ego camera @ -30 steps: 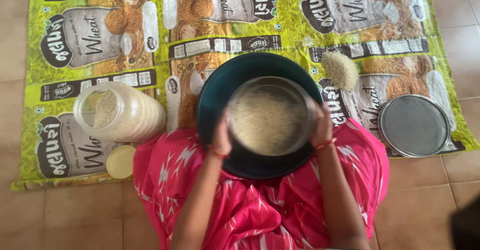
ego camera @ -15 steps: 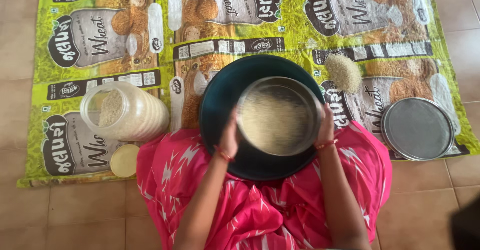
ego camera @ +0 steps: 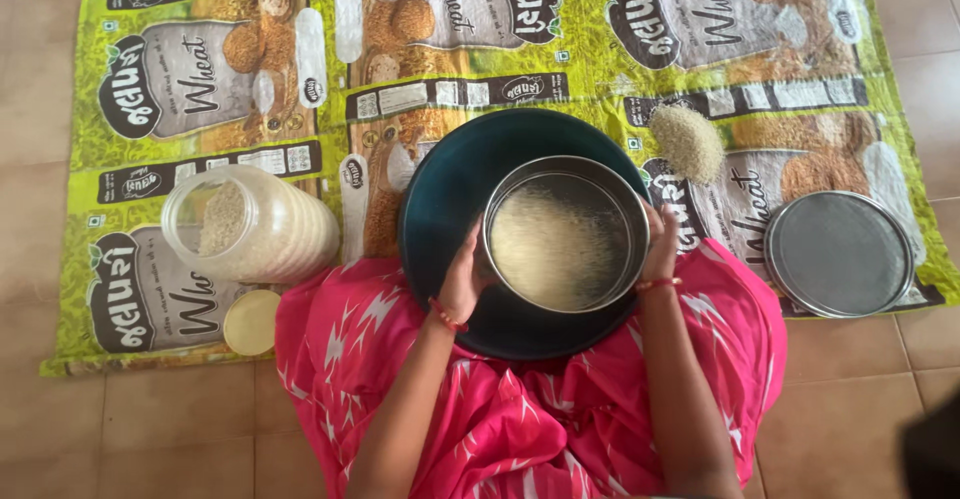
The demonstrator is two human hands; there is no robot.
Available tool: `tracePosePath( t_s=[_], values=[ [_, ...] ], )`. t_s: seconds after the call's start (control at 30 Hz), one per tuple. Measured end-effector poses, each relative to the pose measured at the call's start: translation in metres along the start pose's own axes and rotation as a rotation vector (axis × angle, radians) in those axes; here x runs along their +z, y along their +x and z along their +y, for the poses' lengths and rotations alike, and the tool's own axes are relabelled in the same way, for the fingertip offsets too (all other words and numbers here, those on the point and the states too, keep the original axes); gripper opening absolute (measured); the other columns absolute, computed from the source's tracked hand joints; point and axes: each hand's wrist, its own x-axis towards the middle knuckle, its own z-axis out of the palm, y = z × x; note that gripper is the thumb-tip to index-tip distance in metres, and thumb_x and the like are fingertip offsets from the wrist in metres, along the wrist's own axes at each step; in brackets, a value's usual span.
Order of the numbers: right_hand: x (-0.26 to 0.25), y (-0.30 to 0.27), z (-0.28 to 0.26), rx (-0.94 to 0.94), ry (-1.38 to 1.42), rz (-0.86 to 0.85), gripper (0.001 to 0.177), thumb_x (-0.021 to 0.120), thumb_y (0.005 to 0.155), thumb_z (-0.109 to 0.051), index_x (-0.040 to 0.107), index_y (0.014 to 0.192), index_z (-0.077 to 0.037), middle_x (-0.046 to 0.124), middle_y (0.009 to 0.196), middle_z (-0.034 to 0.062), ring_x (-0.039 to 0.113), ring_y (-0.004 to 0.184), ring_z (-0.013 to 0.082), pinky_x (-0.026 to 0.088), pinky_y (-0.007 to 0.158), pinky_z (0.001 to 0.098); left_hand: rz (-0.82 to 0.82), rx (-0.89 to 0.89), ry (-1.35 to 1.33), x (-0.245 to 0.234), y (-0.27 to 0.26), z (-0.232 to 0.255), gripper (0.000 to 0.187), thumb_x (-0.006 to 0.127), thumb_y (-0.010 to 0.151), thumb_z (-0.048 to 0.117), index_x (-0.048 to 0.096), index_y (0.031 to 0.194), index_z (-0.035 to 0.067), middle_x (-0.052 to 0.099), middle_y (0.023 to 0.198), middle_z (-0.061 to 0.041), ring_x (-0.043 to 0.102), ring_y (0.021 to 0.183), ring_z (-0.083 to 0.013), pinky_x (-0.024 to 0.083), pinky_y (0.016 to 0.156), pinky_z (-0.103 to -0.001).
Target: The person sits on the floor and sifts grains in a metal sieve placed over a dark bowl. They shake the sieve to separate fine particles and use their right hand to pick out dark debris from the grains. A large plastic container of grains and a wheat sack are visible nearby.
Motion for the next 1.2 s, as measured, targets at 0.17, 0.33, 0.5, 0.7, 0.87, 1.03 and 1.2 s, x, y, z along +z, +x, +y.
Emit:
tracePosePath(
  t_s=[0.17,0.33,0.5,0.7,0.87,1.03,1.2],
  values=[
    [0.015,-0.012,0.054,0.150,-0.186,-0.095,0.078,0.045,0.097,-0.062,0.037,0.155,-0.011,0.045,0.152,0.0118,0.050,0.131,0.0252,0.046,0.106,0.0468,0.058,0.175,-0.048,-0.035,0.005,0.041,0.069,0.048,0.102,0.053,0.049,0.151,0.006,0.055,0.150,-0.007,0.054,0.135,-0.0201,0.042,0.114,-0.037],
    [0.028,-0.019,0.033,0.085,-0.093,-0.266,0.073,0.037,0.102,-0.059,0.042,0.156,-0.012,0.047,0.154,0.0149,0.053,0.130,0.0295,0.047,0.107,0.0456,0.195,0.241,-0.037,-0.027,0.020,0.025,0.066,0.051,0.104,0.051,0.054,0.147,0.001,0.059,0.142,-0.011,0.055,0.131,-0.0239,0.045,0.110,-0.038],
    [0.020,-0.013,-0.002,-0.068,0.164,-0.158,0.060,0.048,0.110,-0.040,0.052,0.153,0.002,0.062,0.137,0.0198,0.059,0.120,0.0296,0.050,0.103,0.0408,0.001,0.031,-0.032,-0.004,0.004,-0.017,0.067,0.051,0.096,0.052,0.045,0.152,0.017,0.054,0.148,-0.002,0.053,0.133,-0.0202,0.047,0.106,-0.043],
    [0.023,-0.009,0.042,-0.044,-0.223,-0.056,0.080,0.054,0.067,0.013,0.055,0.144,-0.008,0.064,0.136,0.0052,0.060,0.126,0.0176,0.050,0.100,0.0271,-0.003,0.256,0.012,-0.030,-0.008,0.013,0.064,0.057,0.101,0.042,0.044,0.153,0.007,0.052,0.151,-0.007,0.049,0.139,-0.0222,0.038,0.117,-0.040],
    [0.016,-0.008,0.053,-0.032,-0.298,-0.074,0.082,0.048,0.066,0.018,0.056,0.143,-0.008,0.064,0.131,0.0046,0.059,0.121,0.0181,0.049,0.094,0.0268,0.068,0.297,0.131,-0.047,-0.006,-0.004,0.062,0.058,0.100,0.038,0.046,0.151,0.006,0.053,0.149,-0.006,0.047,0.138,-0.0189,0.034,0.117,-0.038],
    [0.010,-0.007,0.056,-0.055,-0.291,-0.094,0.083,0.046,0.064,0.019,0.057,0.141,-0.007,0.065,0.131,0.0038,0.060,0.123,0.0162,0.049,0.097,0.0252,0.173,0.277,0.396,-0.067,0.012,-0.028,0.062,0.065,0.096,0.029,0.048,0.150,0.005,0.057,0.141,-0.006,0.051,0.130,-0.0169,0.038,0.112,-0.033],
    [-0.001,0.000,0.069,-0.076,-0.388,-0.059,0.077,0.047,0.067,0.020,0.061,0.138,-0.006,0.068,0.124,0.0038,0.064,0.115,0.0147,0.050,0.094,0.0235,0.207,0.258,0.450,-0.082,0.029,-0.045,0.058,0.067,0.094,0.016,0.049,0.148,0.003,0.062,0.133,-0.007,0.059,0.117,-0.0145,0.047,0.101,-0.031]
  ],
)
